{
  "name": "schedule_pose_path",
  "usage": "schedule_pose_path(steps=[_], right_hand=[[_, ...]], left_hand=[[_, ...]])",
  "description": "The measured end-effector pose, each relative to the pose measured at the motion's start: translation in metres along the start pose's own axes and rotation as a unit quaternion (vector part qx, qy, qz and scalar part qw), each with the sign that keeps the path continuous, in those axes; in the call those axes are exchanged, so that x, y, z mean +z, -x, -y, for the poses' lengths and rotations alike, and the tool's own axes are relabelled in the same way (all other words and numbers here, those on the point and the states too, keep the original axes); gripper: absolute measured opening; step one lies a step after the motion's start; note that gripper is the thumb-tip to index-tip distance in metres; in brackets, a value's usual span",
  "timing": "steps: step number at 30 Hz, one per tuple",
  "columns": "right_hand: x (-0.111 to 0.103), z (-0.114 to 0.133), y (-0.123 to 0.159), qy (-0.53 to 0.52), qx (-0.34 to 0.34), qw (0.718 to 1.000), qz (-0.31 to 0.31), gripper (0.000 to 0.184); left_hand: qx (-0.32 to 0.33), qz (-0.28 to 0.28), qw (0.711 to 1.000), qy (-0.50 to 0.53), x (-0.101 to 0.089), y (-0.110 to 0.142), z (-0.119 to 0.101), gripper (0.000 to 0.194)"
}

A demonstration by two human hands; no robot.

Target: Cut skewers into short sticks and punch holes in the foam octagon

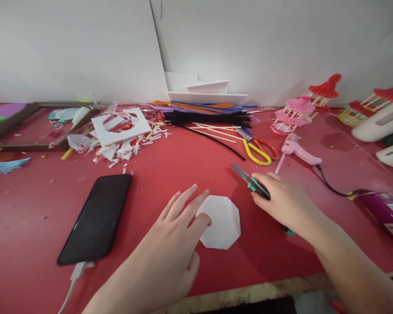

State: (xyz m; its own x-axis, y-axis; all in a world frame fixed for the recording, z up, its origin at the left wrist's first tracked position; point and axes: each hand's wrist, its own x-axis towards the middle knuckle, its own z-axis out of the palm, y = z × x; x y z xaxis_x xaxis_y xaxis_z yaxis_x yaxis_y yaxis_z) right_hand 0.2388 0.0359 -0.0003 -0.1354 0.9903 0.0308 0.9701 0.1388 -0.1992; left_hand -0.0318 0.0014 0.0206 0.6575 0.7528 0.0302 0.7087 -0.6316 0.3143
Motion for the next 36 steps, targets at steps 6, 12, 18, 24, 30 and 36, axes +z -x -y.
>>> schedule_pose_path(steps=[6, 12, 18, 24, 30, 36], right_hand=[[-0.002, 0.010, 0.018, -0.140, -0.038, 0.989, 0.018, 0.030], [-0.005, 0.021, 0.044, -0.137, -0.071, 0.985, 0.079, 0.056], [-0.007, 0.030, 0.058, -0.137, -0.086, 0.980, 0.118, 0.060], [-0.006, 0.033, 0.059, -0.135, -0.092, 0.977, 0.139, 0.061], [-0.007, 0.029, 0.055, -0.155, -0.102, 0.972, 0.144, 0.061], [-0.011, 0.026, 0.050, -0.182, -0.090, 0.964, 0.171, 0.062]], left_hand=[[0.032, -0.034, 0.999, 0.000, 0.017, -0.016, -0.020, 0.047], [0.020, -0.061, 0.997, -0.040, 0.032, -0.019, -0.026, 0.048], [-0.003, -0.074, 0.996, -0.059, 0.027, -0.011, -0.036, 0.050], [-0.001, -0.088, 0.995, -0.043, 0.032, -0.012, -0.037, 0.053], [-0.001, -0.098, 0.994, -0.047, 0.033, -0.015, -0.038, 0.051], [0.003, -0.126, 0.989, -0.075, 0.037, -0.018, -0.040, 0.043]])
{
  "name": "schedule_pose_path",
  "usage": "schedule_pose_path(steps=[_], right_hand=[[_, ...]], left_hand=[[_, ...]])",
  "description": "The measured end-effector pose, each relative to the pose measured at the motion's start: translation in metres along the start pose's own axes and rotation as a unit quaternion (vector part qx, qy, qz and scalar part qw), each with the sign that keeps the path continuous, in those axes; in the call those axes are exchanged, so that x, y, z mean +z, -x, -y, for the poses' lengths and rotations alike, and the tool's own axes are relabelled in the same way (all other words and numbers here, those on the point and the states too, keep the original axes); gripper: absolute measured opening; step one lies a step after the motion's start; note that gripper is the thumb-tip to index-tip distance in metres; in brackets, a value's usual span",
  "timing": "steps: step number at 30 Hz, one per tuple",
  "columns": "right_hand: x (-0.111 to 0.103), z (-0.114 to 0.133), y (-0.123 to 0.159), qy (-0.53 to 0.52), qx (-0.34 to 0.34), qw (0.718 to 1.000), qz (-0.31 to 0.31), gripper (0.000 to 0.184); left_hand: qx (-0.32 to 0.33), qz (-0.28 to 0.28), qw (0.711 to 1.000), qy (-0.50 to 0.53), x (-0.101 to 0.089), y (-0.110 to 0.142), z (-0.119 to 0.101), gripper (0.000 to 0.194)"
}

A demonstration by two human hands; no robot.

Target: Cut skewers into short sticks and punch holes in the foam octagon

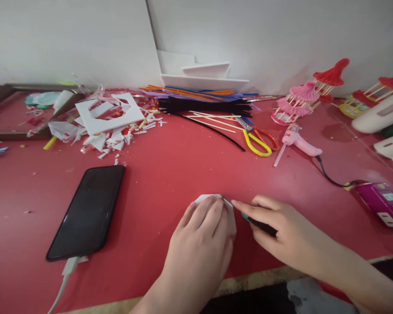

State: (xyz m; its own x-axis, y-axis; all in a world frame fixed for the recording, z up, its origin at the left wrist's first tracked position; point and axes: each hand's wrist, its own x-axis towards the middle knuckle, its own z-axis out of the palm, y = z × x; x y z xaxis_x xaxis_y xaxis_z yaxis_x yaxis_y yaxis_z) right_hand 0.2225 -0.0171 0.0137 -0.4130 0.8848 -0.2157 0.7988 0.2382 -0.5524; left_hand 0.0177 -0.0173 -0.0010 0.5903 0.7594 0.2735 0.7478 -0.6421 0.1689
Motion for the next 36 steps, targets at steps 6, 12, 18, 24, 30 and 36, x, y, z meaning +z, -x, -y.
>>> schedule_pose_path(steps=[6, 12, 18, 24, 30, 36], right_hand=[[0.000, 0.003, 0.001, 0.006, 0.021, 1.000, 0.007, 0.062], [-0.003, 0.001, -0.001, 0.003, -0.005, 1.000, -0.005, 0.060], [-0.005, 0.004, -0.002, 0.032, -0.016, 0.999, -0.011, 0.058], [-0.008, 0.007, -0.003, 0.048, 0.001, 0.999, 0.009, 0.058], [-0.011, 0.008, -0.004, 0.033, -0.010, 0.999, 0.013, 0.057], [-0.013, 0.009, -0.004, 0.037, -0.007, 0.999, 0.021, 0.058]], left_hand=[[-0.011, 0.002, 1.000, 0.016, 0.001, 0.001, -0.001, 0.040], [-0.011, 0.005, 1.000, 0.017, 0.001, 0.000, 0.000, 0.042], [-0.010, 0.005, 1.000, 0.020, 0.002, -0.002, 0.000, 0.040], [-0.008, -0.014, 1.000, 0.025, 0.002, -0.002, 0.000, 0.038], [-0.010, -0.007, 1.000, 0.022, 0.004, -0.002, -0.001, 0.039], [-0.011, -0.007, 1.000, 0.018, 0.004, -0.002, -0.001, 0.038]])
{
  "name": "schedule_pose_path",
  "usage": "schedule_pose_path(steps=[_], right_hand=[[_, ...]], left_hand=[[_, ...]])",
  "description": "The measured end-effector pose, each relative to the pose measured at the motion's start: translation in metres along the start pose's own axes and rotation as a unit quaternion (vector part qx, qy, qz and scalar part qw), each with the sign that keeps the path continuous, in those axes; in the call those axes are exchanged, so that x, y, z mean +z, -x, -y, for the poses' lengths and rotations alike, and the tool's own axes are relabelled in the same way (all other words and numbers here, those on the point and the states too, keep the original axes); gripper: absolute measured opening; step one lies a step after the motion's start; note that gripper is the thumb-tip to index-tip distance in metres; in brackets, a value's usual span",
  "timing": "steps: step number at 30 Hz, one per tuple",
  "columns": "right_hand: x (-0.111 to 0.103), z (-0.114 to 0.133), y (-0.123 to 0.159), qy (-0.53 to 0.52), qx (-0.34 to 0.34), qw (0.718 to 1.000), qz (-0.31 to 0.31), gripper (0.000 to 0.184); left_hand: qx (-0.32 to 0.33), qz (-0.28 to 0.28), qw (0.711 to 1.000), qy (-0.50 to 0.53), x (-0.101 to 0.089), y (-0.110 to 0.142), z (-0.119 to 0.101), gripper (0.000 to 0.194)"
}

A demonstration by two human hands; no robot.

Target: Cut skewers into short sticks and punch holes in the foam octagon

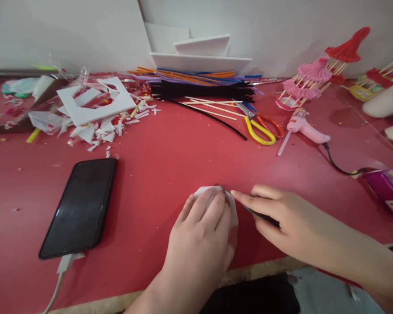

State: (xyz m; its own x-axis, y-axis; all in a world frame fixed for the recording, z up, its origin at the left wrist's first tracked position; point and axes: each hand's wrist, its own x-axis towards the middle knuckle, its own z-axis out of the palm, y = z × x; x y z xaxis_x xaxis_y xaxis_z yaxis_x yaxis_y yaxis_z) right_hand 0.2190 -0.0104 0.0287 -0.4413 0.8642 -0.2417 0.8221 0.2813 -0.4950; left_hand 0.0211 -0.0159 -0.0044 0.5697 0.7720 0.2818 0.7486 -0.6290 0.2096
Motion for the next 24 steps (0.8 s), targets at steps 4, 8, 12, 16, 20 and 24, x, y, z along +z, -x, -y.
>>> schedule_pose_path(steps=[4, 8, 12, 16, 20, 24], right_hand=[[-0.0002, -0.0008, 0.0044, -0.005, 0.010, 1.000, 0.010, 0.060], [0.0019, -0.0024, 0.0046, -0.010, 0.015, 1.000, 0.012, 0.060], [0.0040, -0.0052, 0.0038, -0.024, 0.005, 1.000, 0.010, 0.061], [0.0025, -0.0072, 0.0058, -0.024, -0.003, 1.000, 0.011, 0.062], [0.0025, -0.0074, 0.0052, -0.015, -0.004, 1.000, 0.005, 0.060], [0.0039, -0.0068, 0.0043, -0.021, -0.003, 1.000, 0.001, 0.062]], left_hand=[[-0.003, -0.009, 1.000, -0.013, 0.0002, -0.0006, -0.0014, 0.037], [-0.009, 0.002, 1.000, -0.027, 0.0016, -0.0003, -0.0045, 0.038], [-0.009, 0.001, 1.000, -0.025, 0.0017, 0.0013, -0.0052, 0.039], [-0.005, 0.014, 0.999, -0.034, 0.0008, 0.0010, -0.0049, 0.041], [-0.006, 0.015, 0.999, -0.036, 0.0012, -0.0003, -0.0060, 0.040], [-0.009, 0.013, 0.999, -0.029, 0.0016, -0.0002, -0.0063, 0.041]])
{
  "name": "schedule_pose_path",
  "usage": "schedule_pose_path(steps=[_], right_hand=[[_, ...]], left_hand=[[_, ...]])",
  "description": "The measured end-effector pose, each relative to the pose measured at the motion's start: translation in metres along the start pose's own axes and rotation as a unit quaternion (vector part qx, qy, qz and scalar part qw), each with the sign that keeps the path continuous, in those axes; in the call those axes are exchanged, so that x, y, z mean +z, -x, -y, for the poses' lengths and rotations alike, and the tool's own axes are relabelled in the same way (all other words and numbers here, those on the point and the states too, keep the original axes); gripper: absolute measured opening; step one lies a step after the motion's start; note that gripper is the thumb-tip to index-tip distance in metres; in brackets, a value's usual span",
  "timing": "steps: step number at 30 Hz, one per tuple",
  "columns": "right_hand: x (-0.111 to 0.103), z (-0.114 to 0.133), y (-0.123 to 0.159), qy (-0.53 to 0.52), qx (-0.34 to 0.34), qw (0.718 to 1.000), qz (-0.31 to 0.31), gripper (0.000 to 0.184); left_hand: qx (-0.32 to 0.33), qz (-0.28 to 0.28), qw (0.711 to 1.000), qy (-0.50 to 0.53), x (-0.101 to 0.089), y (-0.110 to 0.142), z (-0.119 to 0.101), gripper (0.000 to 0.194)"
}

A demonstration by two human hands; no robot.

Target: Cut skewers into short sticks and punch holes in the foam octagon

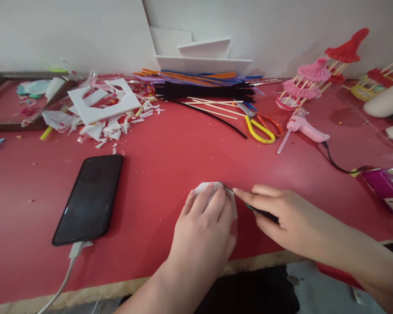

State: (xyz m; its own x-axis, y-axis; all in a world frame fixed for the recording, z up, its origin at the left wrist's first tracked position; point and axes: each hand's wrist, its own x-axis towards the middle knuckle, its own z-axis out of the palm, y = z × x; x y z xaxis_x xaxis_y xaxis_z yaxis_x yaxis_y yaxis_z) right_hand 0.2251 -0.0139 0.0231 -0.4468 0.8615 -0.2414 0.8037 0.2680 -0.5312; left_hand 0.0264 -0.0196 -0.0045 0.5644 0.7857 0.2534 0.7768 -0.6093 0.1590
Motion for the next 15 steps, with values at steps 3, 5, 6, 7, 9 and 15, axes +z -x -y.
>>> schedule_pose_path(steps=[3, 5, 6, 7, 9, 15], right_hand=[[-0.0008, 0.0008, 0.0013, -0.003, 0.009, 1.000, 0.008, 0.062], [-0.0014, 0.0014, 0.0025, 0.000, 0.012, 1.000, 0.010, 0.061], [-0.0014, 0.0016, 0.0031, 0.001, 0.010, 1.000, 0.010, 0.061], [-0.0012, 0.0016, 0.0038, 0.001, 0.008, 1.000, 0.008, 0.061], [-0.0005, 0.0012, 0.0055, 0.000, 0.005, 1.000, 0.006, 0.062], [0.0006, 0.0000, 0.0080, 0.011, 0.012, 1.000, 0.009, 0.066]], left_hand=[[0.003, -0.006, 1.000, -0.001, -0.0005, 0.0002, 0.0005, 0.041], [0.007, -0.003, 1.000, -0.004, -0.0008, 0.0003, 0.0008, 0.040], [0.008, -0.001, 1.000, -0.005, -0.0009, 0.0004, 0.0008, 0.040], [0.006, 0.000, 1.000, -0.005, -0.0009, 0.0006, 0.0009, 0.039], [0.001, -0.003, 1.000, -0.002, -0.0008, 0.0011, 0.0009, 0.039], [0.002, 0.005, 1.000, -0.001, -0.0014, 0.0004, 0.0004, 0.043]])
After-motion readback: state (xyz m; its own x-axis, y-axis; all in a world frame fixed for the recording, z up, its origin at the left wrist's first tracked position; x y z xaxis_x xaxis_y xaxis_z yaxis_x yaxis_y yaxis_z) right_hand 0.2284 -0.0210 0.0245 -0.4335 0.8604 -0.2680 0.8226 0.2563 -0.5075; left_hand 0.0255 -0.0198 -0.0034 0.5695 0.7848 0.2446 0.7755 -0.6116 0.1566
